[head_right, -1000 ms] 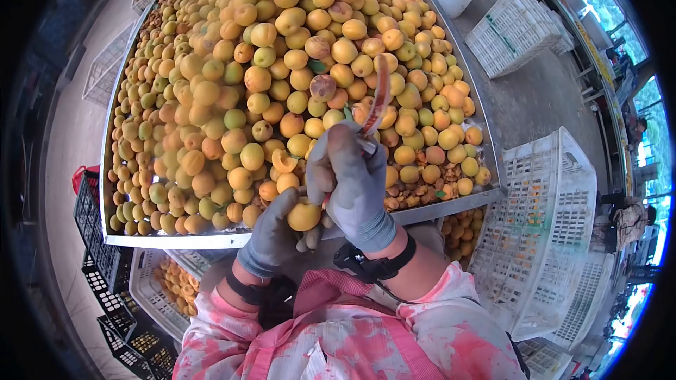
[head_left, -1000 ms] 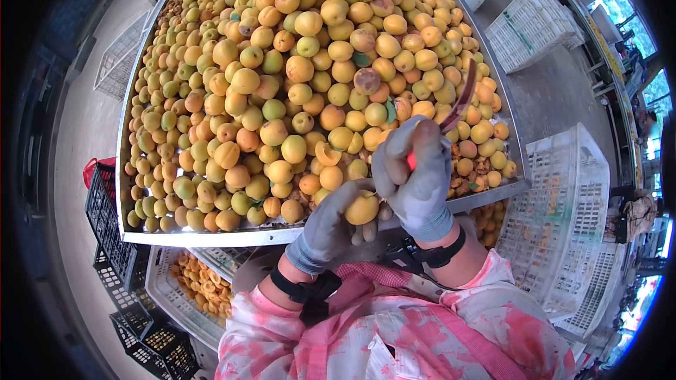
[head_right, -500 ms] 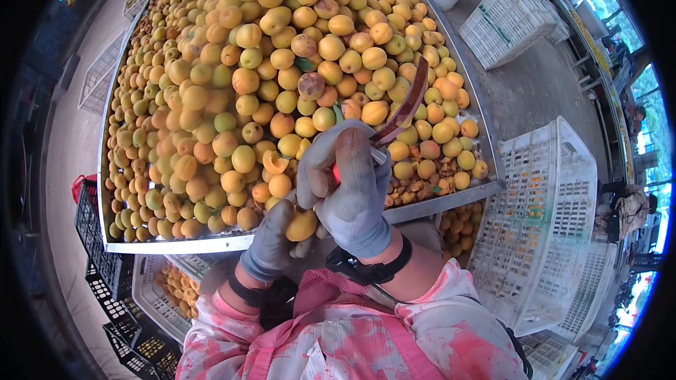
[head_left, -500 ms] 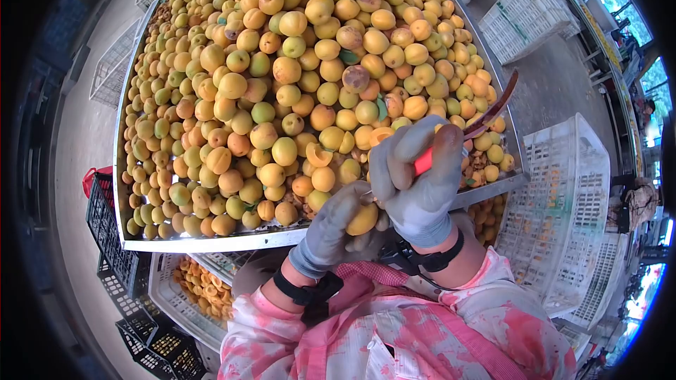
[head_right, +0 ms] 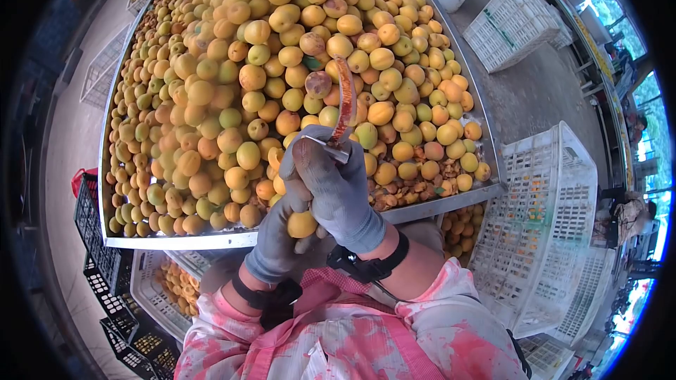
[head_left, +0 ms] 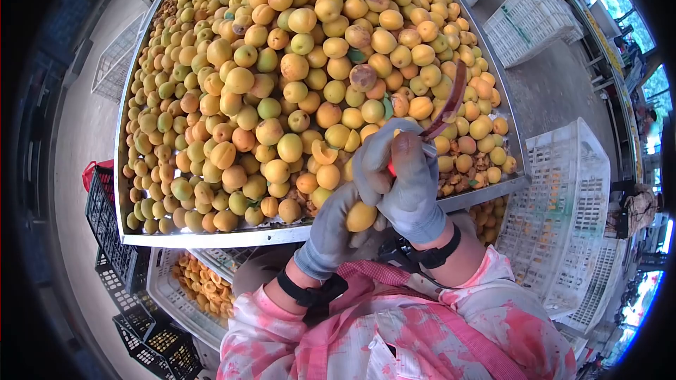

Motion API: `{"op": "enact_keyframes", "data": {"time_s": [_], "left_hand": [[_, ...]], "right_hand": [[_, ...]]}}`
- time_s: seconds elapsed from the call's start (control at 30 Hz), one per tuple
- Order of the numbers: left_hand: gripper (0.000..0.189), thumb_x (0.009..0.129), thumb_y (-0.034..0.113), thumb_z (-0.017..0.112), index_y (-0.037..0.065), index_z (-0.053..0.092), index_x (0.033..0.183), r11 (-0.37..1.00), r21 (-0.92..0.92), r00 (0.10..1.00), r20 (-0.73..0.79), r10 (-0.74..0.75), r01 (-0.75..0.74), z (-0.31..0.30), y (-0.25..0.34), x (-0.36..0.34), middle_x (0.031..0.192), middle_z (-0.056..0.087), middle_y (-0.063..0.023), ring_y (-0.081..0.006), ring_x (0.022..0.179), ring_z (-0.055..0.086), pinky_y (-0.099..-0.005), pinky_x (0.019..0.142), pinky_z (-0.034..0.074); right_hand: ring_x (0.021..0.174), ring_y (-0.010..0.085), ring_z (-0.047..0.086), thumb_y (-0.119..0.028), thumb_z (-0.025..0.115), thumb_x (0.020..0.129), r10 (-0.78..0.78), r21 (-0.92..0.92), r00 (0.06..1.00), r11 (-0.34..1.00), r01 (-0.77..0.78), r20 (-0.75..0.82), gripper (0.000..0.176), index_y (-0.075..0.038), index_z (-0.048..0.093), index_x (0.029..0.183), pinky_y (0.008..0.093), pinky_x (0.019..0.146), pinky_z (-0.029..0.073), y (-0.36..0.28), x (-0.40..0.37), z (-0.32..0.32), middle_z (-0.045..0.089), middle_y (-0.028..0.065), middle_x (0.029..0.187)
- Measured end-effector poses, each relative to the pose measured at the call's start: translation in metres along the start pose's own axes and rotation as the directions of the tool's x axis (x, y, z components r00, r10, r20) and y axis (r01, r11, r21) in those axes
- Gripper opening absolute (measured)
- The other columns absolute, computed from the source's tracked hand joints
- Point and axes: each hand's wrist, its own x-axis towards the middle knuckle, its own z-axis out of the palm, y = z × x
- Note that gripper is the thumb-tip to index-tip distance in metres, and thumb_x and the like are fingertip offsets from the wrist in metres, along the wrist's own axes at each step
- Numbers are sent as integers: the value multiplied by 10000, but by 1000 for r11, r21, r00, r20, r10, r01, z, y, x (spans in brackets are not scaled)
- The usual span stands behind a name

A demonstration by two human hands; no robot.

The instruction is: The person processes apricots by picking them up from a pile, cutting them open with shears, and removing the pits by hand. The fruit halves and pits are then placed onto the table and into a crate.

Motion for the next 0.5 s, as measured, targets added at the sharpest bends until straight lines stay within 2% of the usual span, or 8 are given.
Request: {"op": "enact_keyframes", "data": {"time_s": [0.07,0.13,0.27,0.3,0.37,0.4,0.47,0.5], "left_hand": [[284,780,-34,587,50,532,1046,882,-467,990,142,1,66,-5,-10,2,835,566,-5,-88,641,495,-216,617,436],[236,825,-4,563,53,528,1051,864,-501,994,108,-5,58,1,-3,1,836,562,-12,-69,592,461,-197,573,416],[124,925,82,489,54,522,1041,753,-642,990,90,-113,144,1,-1,1,839,555,-37,-34,495,390,-177,474,372],[124,925,82,489,54,522,1041,753,-643,990,88,-112,143,-1,-4,0,839,555,-37,-34,495,390,-177,474,372],[133,917,81,505,53,533,1044,952,-300,998,47,-45,57,-5,-9,-3,837,557,-36,-42,515,425,-174,495,390],[133,917,81,505,53,533,1044,952,-301,998,44,-45,56,-6,-9,-2,837,557,-36,-42,515,425,-174,495,390],[153,926,87,495,54,531,1072,991,-75,993,55,-105,109,-9,-8,0,834,552,-26,-49,521,428,-181,506,389],[153,926,87,495,54,531,1072,992,-74,993,53,-102,106,-11,-8,0,834,552,-26,-49,521,428,-181,506,389]], "right_hand": [[441,74,371,-328,483,974,18,106,1000,994,-16,-16,352,-52,518,760,234,416,285,6,1,-1,424,-2,561],[467,44,403,-245,578,948,38,211,999,977,-31,-29,275,-31,578,775,211,422,289,10,1,-2,488,-9,606],[486,47,419,-209,615,920,111,96,994,989,-112,21,231,-42,570,767,215,439,313,10,-1,-3,494,-25,635],[513,52,445,-195,640,901,155,109,987,981,-158,32,214,-44,571,765,213,465,340,9,-2,-2,504,-30,652],[555,58,473,-181,664,879,182,38,980,982,-186,79,199,-42,574,768,212,506,365,1,-3,1,517,-31,671],[597,64,501,-168,688,857,211,-34,970,977,-209,122,189,-41,578,771,210,546,390,-1,-4,1,529,-33,690],[677,72,533,-143,715,828,232,-51,964,973,-227,129,171,-33,589,787,213,615,413,4,-5,-1,552,-28,717],[643,72,524,-162,708,836,22,-168,991,986,1,134,180,-34,592,786,212,581,403,8,-3,2,551,-22,701]]}}
